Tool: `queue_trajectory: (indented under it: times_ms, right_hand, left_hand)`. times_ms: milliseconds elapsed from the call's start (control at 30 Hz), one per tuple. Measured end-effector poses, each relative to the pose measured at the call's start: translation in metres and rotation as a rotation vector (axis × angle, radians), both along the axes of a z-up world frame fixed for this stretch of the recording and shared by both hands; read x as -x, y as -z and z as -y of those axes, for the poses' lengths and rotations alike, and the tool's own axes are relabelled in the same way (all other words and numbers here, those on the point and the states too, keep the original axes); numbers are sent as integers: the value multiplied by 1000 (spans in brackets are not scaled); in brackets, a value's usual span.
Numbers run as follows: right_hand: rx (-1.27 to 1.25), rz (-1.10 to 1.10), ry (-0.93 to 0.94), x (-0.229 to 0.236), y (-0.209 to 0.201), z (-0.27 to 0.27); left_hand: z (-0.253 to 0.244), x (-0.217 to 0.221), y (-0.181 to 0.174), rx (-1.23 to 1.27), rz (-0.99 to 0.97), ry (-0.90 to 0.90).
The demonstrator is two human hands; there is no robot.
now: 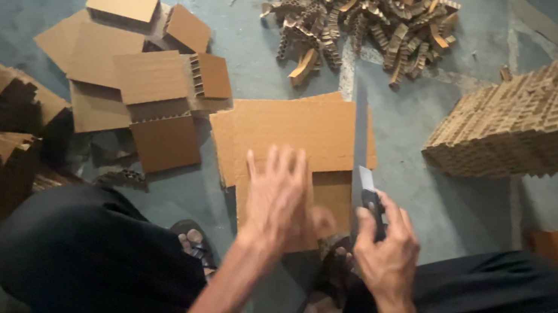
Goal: The person sits on the floor and uses a utility knife and a metal ruler to cut rectangular pieces of corrugated cardboard. They repeatedly score and snap the cardboard, separating the cut sections and stacking them nearby.
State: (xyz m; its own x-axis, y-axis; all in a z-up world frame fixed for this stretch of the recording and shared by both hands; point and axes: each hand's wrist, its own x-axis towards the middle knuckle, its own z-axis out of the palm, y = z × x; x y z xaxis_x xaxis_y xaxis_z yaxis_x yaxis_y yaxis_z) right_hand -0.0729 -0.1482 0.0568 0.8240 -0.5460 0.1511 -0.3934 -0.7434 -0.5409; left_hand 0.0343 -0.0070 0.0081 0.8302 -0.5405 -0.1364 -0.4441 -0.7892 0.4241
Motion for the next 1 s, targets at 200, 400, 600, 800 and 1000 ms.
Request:
queue_trajectory:
  times_ms: [200, 400, 600, 800, 1000]
  right_hand:
    - [27, 32, -87, -4, 49, 8]
    - [-1, 58, -55, -6, 70, 16]
    - [-24, 85, -70, -3, 73, 17]
    - [-159, 96, -51, 1, 58, 23]
    - [-97, -66, -146, 2, 36, 30]
  left_hand:
    - [25, -83, -2, -163, 81, -63]
    - [33, -95, -33, -336, -41, -40]
    - [38, -104, -44, -359, -41, -28]
    - [11, -104, -64, -22, -116, -156]
    - [-62, -59, -118, -102, -5, -467]
